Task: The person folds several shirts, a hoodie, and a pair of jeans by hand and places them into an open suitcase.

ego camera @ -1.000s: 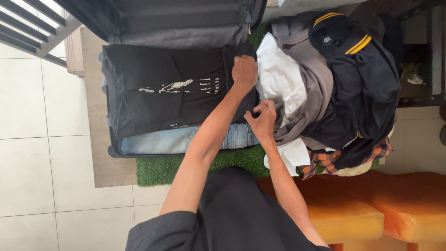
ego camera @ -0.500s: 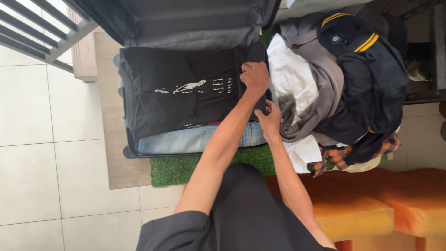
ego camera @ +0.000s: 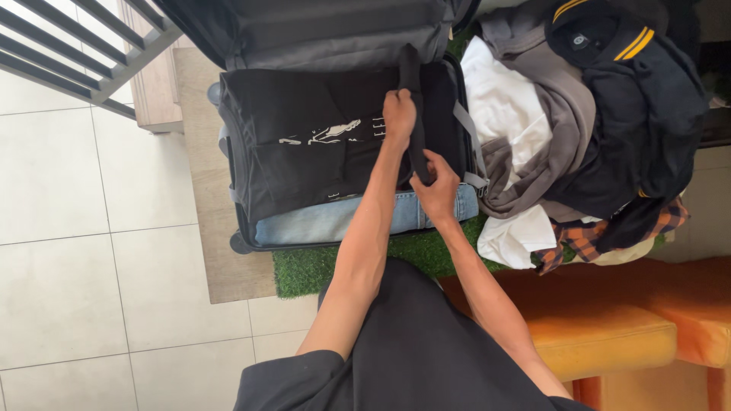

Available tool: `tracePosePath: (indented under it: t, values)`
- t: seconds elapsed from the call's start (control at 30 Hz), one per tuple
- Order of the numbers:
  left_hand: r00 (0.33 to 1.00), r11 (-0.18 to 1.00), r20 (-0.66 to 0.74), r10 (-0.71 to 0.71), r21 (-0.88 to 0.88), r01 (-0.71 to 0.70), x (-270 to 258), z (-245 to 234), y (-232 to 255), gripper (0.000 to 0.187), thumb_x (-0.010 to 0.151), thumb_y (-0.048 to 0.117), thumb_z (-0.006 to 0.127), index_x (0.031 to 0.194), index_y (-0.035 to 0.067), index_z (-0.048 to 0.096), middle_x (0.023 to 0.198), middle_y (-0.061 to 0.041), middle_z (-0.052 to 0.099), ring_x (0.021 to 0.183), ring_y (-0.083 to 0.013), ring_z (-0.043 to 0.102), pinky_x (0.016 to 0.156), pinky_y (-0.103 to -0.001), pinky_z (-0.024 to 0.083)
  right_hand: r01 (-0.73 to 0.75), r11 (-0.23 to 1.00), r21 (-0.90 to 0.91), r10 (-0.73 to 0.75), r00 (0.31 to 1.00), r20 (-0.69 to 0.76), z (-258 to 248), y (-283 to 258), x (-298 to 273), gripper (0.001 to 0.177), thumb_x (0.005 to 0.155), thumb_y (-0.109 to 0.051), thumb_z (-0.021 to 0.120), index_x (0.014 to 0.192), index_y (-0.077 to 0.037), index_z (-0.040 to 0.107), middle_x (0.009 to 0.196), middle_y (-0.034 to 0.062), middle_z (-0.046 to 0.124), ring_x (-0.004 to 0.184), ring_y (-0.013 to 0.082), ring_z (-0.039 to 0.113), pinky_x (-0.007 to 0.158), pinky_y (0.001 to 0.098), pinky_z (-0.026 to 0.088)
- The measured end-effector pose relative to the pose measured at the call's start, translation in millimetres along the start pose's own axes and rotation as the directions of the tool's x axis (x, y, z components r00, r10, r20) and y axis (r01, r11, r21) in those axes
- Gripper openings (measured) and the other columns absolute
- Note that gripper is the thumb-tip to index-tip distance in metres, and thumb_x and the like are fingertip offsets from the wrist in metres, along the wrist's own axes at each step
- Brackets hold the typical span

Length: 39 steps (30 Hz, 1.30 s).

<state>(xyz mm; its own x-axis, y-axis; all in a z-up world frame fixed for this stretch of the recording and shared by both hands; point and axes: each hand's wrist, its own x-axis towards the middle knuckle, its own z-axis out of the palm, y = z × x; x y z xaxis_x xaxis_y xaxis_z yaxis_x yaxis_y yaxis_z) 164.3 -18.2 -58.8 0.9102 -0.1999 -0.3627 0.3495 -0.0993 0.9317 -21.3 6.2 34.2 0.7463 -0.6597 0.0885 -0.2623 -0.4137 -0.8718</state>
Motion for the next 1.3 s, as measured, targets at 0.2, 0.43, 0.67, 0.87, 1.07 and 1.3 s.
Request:
tracePosePath:
  t: [0.2, 0.43, 0.67, 0.87, 1.07, 1.3]
  values:
    - [0.972, 0.868, 0.183, -0.145, -0.448, 0.213, 32, -32, -32, 0.031, 0.096, 0.021, 0.054, 0.106, -0.006, 0.066, 0.093, -0.014, 0.066, 0.087, -0.0228, 0.062, 0.081, -0.038, 0.051, 0.129, 0.981, -0.142, -0.117, 0.989, 0.090, 13, -29, -4, 0.058, 0.071, 0.005, 0.078, 0.127, 0.002, 0.065, 0.086, 0.0105, 0.060, 0.070, 0.0198, 0.059, 0.064, 0.0342, 0.051]
    - [0.954, 0.942, 0.289, -0.075, -0.293, 0.163, 4, -89, 17, 0.075, 0.083, 0.023, 0.080, 0.143, -0.001, 0.041, 0.121, -0.021, 0.067, 0.109, -0.0269, 0.069, 0.091, -0.038, 0.060, 0.147, 0.979, -0.141, -0.081, 0.916, 0.392, 23, -47, -5, 0.072, 0.068, 0.003, 0.078, 0.137, 0.004, 0.059, 0.094, 0.0121, 0.057, 0.076, 0.0223, 0.056, 0.067, 0.0385, 0.050]
    - [0.985, 0.951, 0.040, 0.170, 0.255, -0.174, -33, -119, 52, 0.088, 0.078, 0.017, 0.085, 0.149, 0.001, 0.036, 0.121, -0.028, 0.064, 0.100, -0.0327, 0.071, 0.085, -0.038, 0.060, -0.074, 0.997, 0.007, 0.071, 0.977, 0.201, -10, 16, 20, 0.035, 0.095, -0.022, 0.077, 0.124, -0.004, 0.071, 0.097, 0.0069, 0.075, 0.086, 0.0152, 0.071, 0.074, 0.0292, 0.057]
    - [0.780, 0.670, -0.019, 0.625, 0.526, -0.524, -69, -134, 42, 0.059, 0.085, 0.009, 0.079, 0.136, 0.002, 0.051, 0.128, -0.025, 0.064, 0.114, -0.0410, 0.064, 0.096, -0.044, 0.054, -0.257, 0.947, -0.195, 0.305, 0.910, 0.282, -9, 46, 33, 0.038, 0.092, -0.028, 0.078, 0.118, -0.001, 0.074, 0.098, 0.0117, 0.079, 0.088, 0.0169, 0.077, 0.077, 0.0303, 0.060]
    - [0.899, 0.767, 0.151, 0.411, 0.476, -0.430, -70, -142, 30, 0.051, 0.090, 0.010, 0.077, 0.138, 0.002, 0.058, 0.118, -0.019, 0.066, 0.096, -0.0340, 0.065, 0.089, -0.042, 0.054, -0.342, 0.919, -0.196, 0.394, 0.822, 0.411, 4, 54, 46, 0.057, 0.076, -0.024, 0.090, 0.117, 0.007, 0.065, 0.094, 0.0153, 0.075, 0.084, 0.0190, 0.074, 0.073, 0.0308, 0.059]
    - [0.753, 0.578, 0.391, 0.529, 0.484, -0.657, -128, -165, 81, 0.076, 0.068, 0.025, 0.092, 0.133, 0.006, 0.058, 0.135, -0.020, 0.050, 0.118, -0.0384, 0.051, 0.096, -0.052, 0.043, -0.589, 0.801, 0.109, 0.400, 0.662, 0.634, 0, 62, 48, 0.035, 0.089, -0.021, 0.082, 0.111, 0.004, 0.073, 0.094, 0.0097, 0.077, 0.076, 0.0094, 0.070, 0.066, 0.0237, 0.054]
